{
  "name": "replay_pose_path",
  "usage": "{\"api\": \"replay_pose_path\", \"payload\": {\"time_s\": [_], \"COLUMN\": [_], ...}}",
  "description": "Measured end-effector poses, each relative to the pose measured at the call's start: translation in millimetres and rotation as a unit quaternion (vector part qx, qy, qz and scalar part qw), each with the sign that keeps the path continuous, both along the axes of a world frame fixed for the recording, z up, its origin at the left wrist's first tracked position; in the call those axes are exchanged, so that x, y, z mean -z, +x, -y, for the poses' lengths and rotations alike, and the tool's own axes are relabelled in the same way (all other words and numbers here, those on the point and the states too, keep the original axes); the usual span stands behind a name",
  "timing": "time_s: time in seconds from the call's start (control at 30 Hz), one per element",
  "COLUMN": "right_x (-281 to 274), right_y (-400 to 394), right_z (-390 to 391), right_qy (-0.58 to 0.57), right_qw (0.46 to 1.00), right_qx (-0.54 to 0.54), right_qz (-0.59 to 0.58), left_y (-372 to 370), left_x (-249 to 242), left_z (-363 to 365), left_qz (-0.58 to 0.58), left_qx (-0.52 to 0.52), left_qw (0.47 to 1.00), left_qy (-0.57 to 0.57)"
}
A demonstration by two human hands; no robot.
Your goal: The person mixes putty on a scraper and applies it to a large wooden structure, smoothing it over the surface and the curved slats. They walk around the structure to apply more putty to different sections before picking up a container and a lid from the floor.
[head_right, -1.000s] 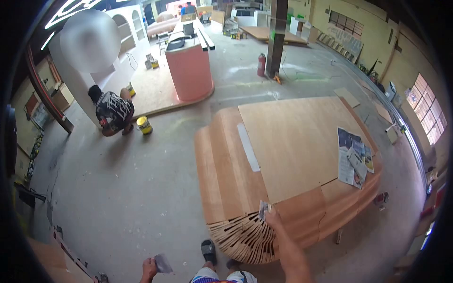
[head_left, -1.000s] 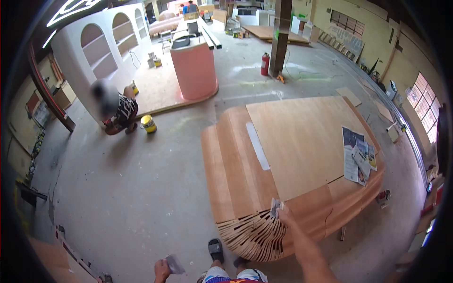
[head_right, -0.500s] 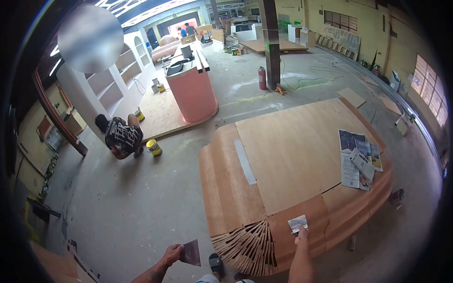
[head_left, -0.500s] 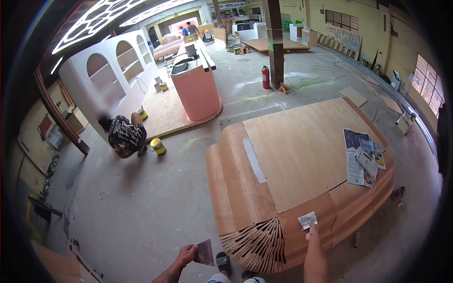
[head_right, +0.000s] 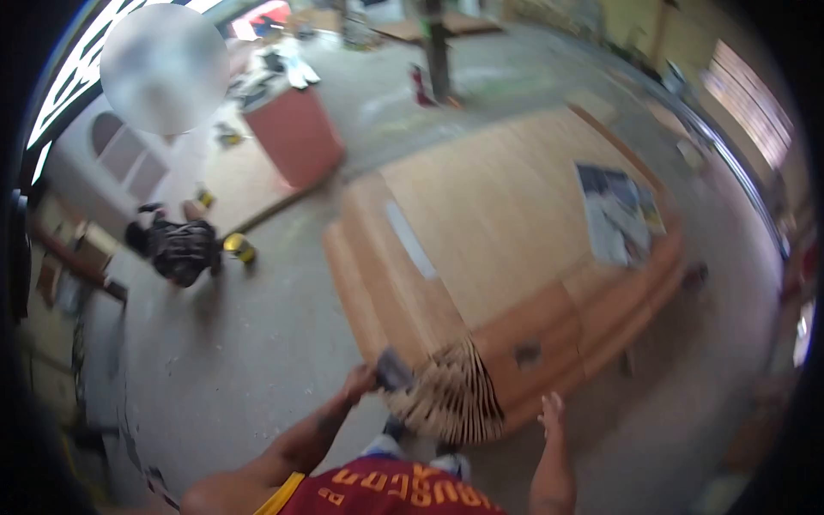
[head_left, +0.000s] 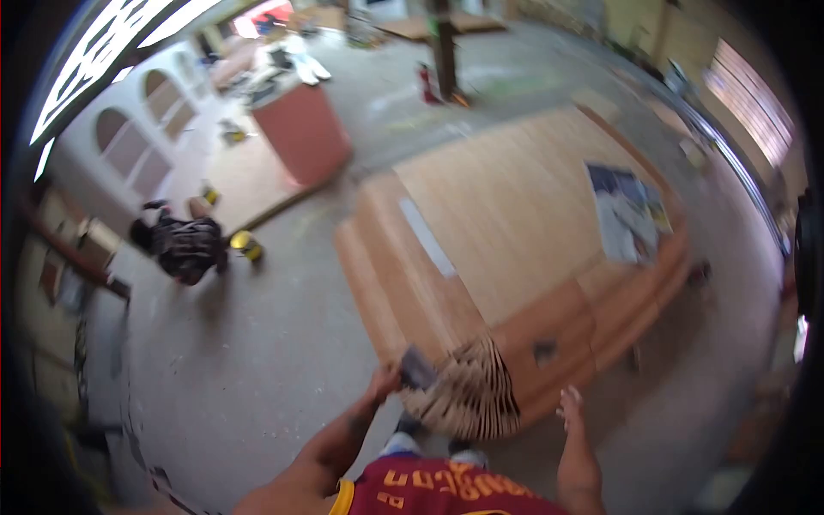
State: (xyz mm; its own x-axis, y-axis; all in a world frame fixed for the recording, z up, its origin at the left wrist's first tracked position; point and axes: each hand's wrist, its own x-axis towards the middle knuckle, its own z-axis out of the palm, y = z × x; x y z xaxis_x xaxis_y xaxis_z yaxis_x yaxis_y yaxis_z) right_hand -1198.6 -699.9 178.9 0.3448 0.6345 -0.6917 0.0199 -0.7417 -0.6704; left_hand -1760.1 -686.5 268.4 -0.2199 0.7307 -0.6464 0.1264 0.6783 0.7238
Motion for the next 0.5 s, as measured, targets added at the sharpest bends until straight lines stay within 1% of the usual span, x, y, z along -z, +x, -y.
{"api": "replay_pose_path", "payload": {"time_s": [0.03,0.07,0.1,0.13,0.17,0.2,0.23,0.27,0.33,0.37,0.43,0.47,0.5], "right_x": [-17,-40,-62,-83,-100,-112,-121,-134,-158,-160,-155,-148,-148], "right_y": [4,6,3,-5,-12,-15,-25,-44,-97,-127,-188,-219,-248], "right_z": [35,78,110,146,190,240,284,325,403,436,493,517,531], "right_qy": [0.003,-0.024,-0.042,-0.060,-0.076,-0.089,-0.099,-0.109,-0.118,-0.151,-0.219,-0.254,-0.267], "right_qw": [0.999,0.999,0.997,0.994,0.988,0.981,0.973,0.960,0.919,0.895,0.846,0.838,0.837], "right_qx": [-0.017,0.018,0.050,0.080,0.117,0.154,0.193,0.249,0.371,0.415,0.486,0.482,0.477], "right_qz": [0.027,0.036,0.042,0.047,0.060,0.071,0.079,0.074,0.061,0.054,0.030,0.020,-0.010], "left_y": [-4,9,11,3,12,15,20,22,23,24,15,5,-5], "left_x": [38,26,44,106,84,84,82,86,101,83,97,88,100], "left_z": [-21,-49,-75,-98,-116,-132,-146,-162,-184,-188,-195,-188,-180], "left_qz": [-0.018,0.084,0.103,0.102,0.135,0.128,0.158,0.181,0.208,0.213,0.124,0.088,0.040], "left_qx": [0.075,-0.002,-0.016,0.042,0.007,0.038,0.024,0.034,0.037,0.023,0.067,0.097,0.105], "left_qw": [0.994,0.995,0.994,0.993,0.991,0.990,0.985,0.981,0.976,0.976,0.990,0.991,0.994], "left_qy": [0.071,0.053,0.020,0.041,0.023,0.055,0.066,0.065,0.050,0.035,0.020,-0.004,0.002]}}
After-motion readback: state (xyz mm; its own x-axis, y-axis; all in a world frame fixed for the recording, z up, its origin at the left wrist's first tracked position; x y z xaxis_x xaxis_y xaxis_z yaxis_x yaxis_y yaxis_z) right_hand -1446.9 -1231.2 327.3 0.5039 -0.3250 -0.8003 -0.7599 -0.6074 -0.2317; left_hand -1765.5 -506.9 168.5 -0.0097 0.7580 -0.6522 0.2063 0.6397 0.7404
